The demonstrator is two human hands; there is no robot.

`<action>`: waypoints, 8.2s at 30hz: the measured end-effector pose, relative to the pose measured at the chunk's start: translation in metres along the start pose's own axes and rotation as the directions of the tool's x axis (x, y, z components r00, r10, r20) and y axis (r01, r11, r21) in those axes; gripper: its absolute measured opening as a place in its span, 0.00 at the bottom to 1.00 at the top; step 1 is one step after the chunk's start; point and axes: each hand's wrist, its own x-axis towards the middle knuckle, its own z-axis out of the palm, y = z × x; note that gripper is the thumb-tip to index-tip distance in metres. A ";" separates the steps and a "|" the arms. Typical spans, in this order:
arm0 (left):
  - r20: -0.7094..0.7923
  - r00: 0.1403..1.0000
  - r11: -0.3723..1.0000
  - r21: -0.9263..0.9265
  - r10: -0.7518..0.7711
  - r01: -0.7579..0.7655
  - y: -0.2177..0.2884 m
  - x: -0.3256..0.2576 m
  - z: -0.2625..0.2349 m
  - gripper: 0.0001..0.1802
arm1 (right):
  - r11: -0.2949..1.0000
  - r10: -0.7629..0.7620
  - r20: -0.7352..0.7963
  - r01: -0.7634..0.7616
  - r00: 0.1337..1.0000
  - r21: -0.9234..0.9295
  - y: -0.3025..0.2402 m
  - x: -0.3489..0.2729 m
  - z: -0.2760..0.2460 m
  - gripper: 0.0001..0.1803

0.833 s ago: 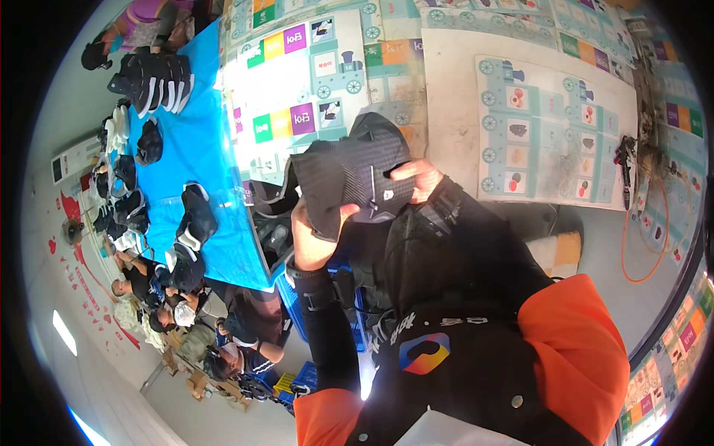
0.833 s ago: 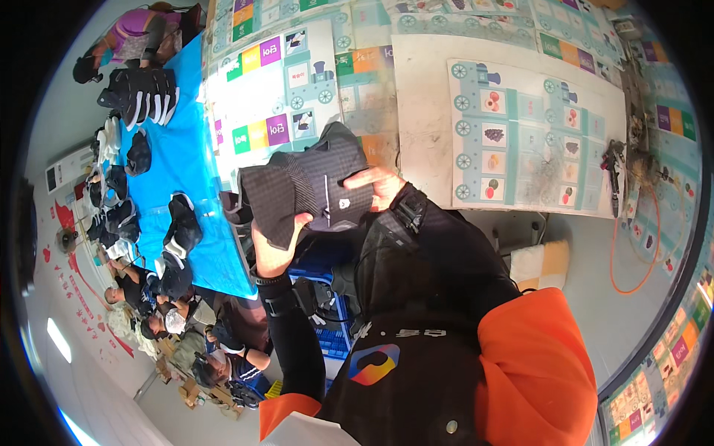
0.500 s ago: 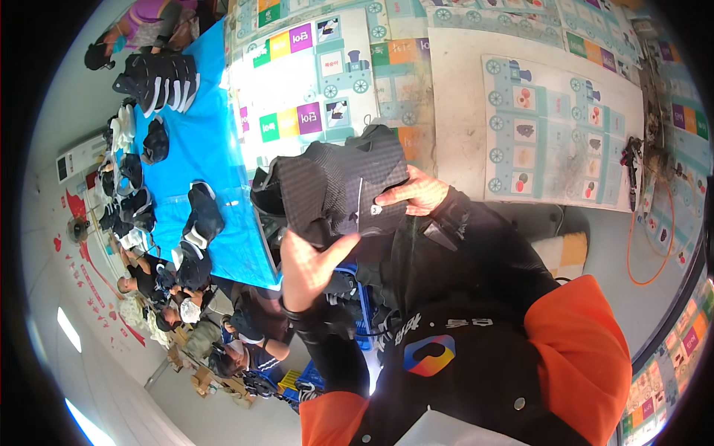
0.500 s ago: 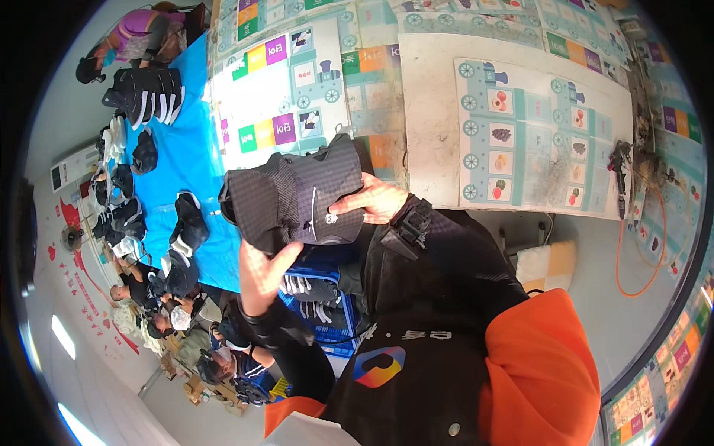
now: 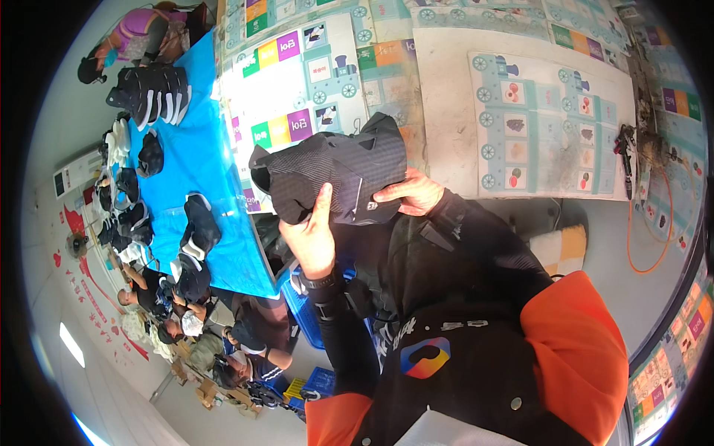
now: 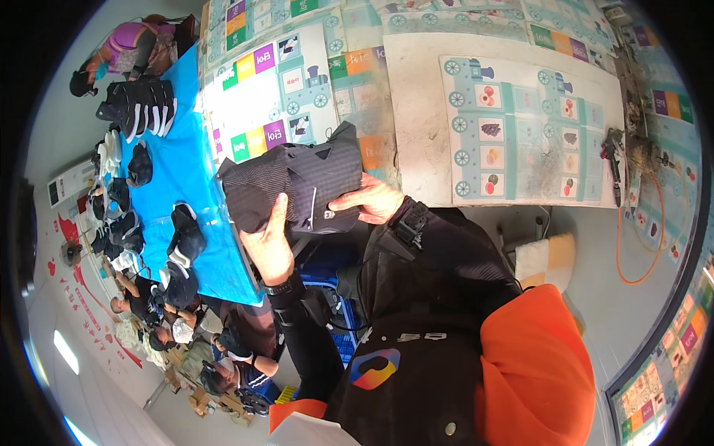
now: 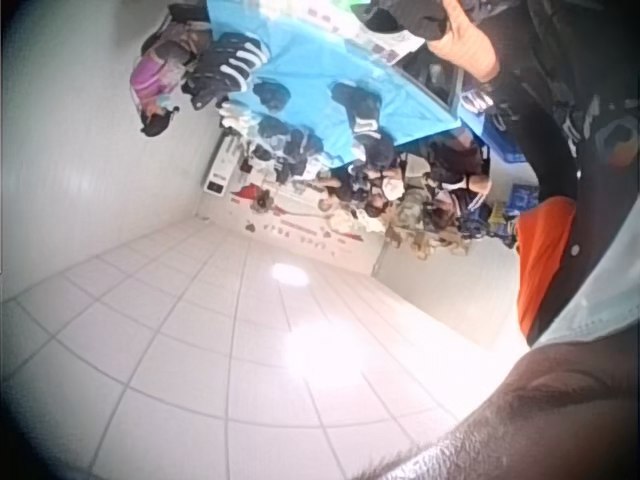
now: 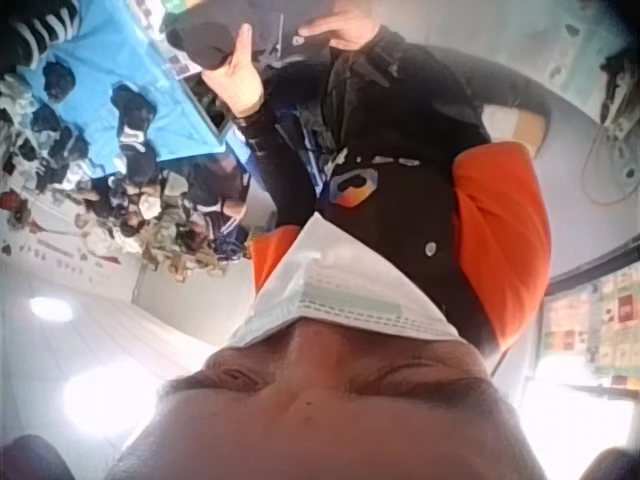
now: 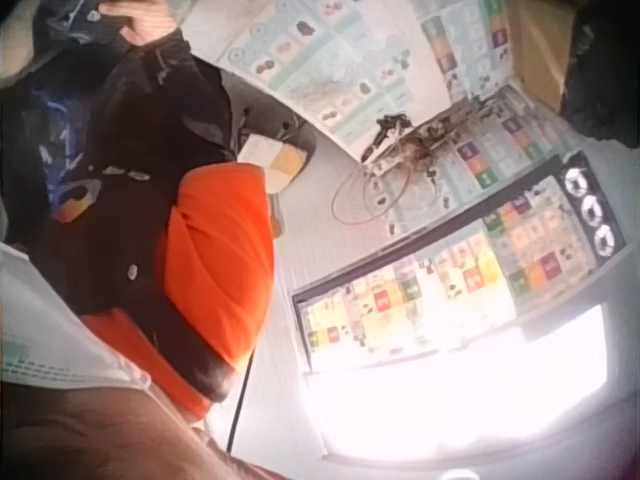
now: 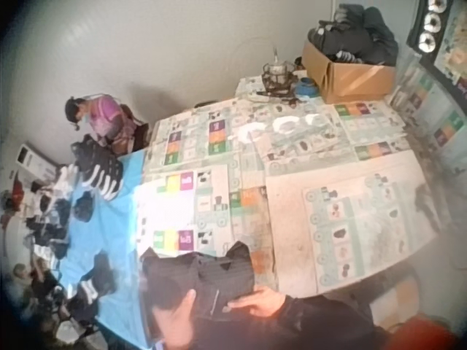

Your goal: The recorder inspects a black boot component, checking the interior and seams in a shoe manufacturing facility.

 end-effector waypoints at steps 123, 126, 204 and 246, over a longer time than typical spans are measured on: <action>-0.143 0.977 0.878 0.474 0.158 -0.073 0.002 -0.004 0.029 0.14 | 0.918 -0.009 -0.043 -0.008 0.999 -0.398 -0.007 0.009 -0.009 0.35; -0.167 0.936 0.900 0.368 0.311 -0.233 -0.009 0.000 0.022 0.16 | 0.863 -0.014 -0.111 -0.044 0.994 -0.504 -0.007 0.009 -0.011 0.35; -0.096 0.975 0.969 0.163 0.201 -0.184 -0.001 0.005 0.005 0.32 | 0.989 -0.036 0.138 0.015 0.990 0.145 -0.016 0.011 -0.011 0.36; 0.404 0.813 0.738 -0.371 -0.419 0.564 -0.044 0.005 -0.004 0.23 | 0.989 0.021 -0.114 -0.004 0.993 0.151 -0.016 0.010 -0.042 0.36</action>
